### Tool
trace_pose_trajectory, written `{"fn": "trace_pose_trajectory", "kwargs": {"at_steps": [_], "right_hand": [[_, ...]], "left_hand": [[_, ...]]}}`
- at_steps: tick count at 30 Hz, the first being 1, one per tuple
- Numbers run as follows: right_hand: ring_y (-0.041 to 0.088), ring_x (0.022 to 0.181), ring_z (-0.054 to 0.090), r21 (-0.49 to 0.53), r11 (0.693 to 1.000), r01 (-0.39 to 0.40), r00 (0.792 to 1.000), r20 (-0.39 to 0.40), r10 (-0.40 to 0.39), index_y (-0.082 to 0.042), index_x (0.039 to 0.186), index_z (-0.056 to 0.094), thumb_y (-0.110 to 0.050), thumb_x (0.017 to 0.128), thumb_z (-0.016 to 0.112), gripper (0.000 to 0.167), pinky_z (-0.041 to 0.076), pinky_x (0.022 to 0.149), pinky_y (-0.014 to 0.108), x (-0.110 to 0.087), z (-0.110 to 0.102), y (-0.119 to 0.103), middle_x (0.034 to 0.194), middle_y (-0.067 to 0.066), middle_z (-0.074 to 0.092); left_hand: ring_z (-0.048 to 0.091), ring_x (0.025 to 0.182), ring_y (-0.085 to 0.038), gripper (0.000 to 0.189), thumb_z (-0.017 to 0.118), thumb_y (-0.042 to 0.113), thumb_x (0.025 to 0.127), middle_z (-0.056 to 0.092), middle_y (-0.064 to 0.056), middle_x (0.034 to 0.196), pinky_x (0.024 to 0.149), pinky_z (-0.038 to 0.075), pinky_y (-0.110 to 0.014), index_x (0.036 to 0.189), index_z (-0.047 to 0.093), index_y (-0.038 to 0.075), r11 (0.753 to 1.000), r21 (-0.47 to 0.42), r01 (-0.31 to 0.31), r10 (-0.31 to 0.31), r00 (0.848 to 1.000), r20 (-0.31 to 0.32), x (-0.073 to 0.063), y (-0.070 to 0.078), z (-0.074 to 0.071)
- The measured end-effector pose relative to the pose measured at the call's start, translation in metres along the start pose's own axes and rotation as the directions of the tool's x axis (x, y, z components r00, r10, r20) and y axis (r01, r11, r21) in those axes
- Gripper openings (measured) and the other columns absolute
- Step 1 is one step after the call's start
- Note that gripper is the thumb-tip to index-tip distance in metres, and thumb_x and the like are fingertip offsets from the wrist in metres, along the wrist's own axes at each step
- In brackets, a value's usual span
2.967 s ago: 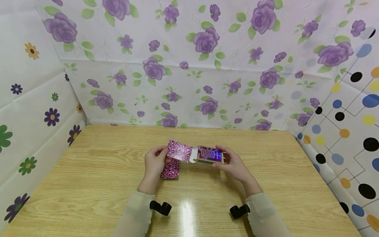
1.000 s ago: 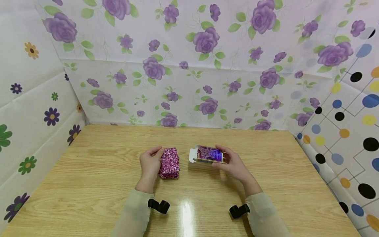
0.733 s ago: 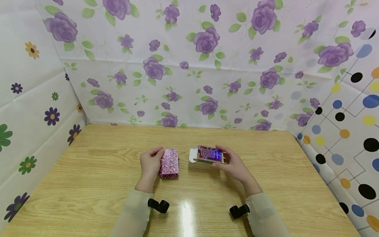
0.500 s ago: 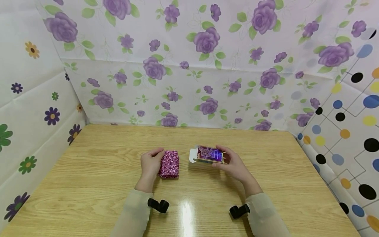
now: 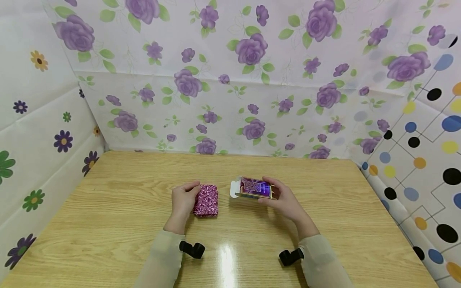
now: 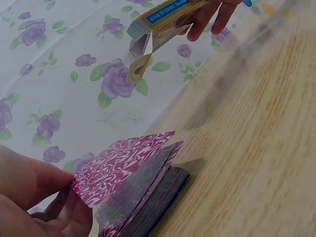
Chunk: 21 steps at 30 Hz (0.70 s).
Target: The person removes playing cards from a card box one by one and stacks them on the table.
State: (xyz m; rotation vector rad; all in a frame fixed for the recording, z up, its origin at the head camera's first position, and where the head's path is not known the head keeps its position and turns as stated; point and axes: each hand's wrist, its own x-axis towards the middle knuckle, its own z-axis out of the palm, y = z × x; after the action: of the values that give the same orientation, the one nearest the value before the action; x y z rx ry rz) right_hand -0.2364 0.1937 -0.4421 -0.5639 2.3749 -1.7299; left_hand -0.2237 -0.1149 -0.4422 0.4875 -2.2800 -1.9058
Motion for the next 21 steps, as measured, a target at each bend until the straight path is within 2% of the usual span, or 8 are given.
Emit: {"fn": "trace_pose_trajectory", "kwargs": {"at_steps": [5,8,14,21], "right_hand": [[0.036,0.123,0.050,-0.007,1.000,-0.003,1.000,0.000,0.003,-0.013,0.144,0.037,-0.021,0.081,0.075,0.074,0.047,0.100,0.041,-0.0001,0.0001,0.0001,0.145,0.014,0.040],[0.036,0.124,0.050,-0.008,1.000,-0.004,1.000,-0.001,0.004,-0.013,0.144,0.037,-0.021,0.081,0.075,0.074,0.046,0.101,0.043,-0.0001,0.0002,-0.0001,0.145,0.014,0.040],[0.035,0.124,0.050,-0.011,1.000,-0.006,1.000,-0.002,0.006,-0.013,0.144,0.037,-0.022,0.080,0.075,0.074,0.046,0.101,0.043,-0.0005,0.0004,-0.0012,0.145,0.014,0.040],[0.036,0.123,0.050,-0.018,1.000,-0.011,1.000,-0.001,0.011,-0.012,0.144,0.037,-0.021,0.080,0.076,0.075,0.045,0.101,0.045,-0.0007,0.0007,-0.0018,0.145,0.015,0.040]], "left_hand": [[0.052,0.123,-0.030,0.026,0.061,0.010,0.090,0.062,-0.017,0.124,0.101,0.046,-0.040,0.113,0.067,-0.001,0.998,0.059,-0.019,0.018,1.000,0.025,0.0006,-0.0017,-0.0009],[0.054,0.121,-0.031,0.025,0.062,0.011,0.090,0.064,-0.018,0.121,0.101,0.045,-0.042,0.112,0.068,0.000,0.989,0.131,-0.065,0.063,0.998,0.021,0.0014,-0.0041,-0.0006],[0.061,0.108,-0.033,0.023,0.063,0.009,0.089,0.067,-0.020,0.111,0.092,0.050,-0.043,0.108,0.069,-0.002,0.953,0.252,-0.169,0.174,0.985,0.000,0.0012,-0.0078,0.0005],[0.064,0.093,-0.031,0.020,0.062,0.007,0.089,0.070,-0.020,0.100,0.080,0.053,-0.042,0.104,0.070,-0.003,0.916,0.328,-0.233,0.250,0.968,-0.010,0.0001,-0.0090,0.0012]]}}
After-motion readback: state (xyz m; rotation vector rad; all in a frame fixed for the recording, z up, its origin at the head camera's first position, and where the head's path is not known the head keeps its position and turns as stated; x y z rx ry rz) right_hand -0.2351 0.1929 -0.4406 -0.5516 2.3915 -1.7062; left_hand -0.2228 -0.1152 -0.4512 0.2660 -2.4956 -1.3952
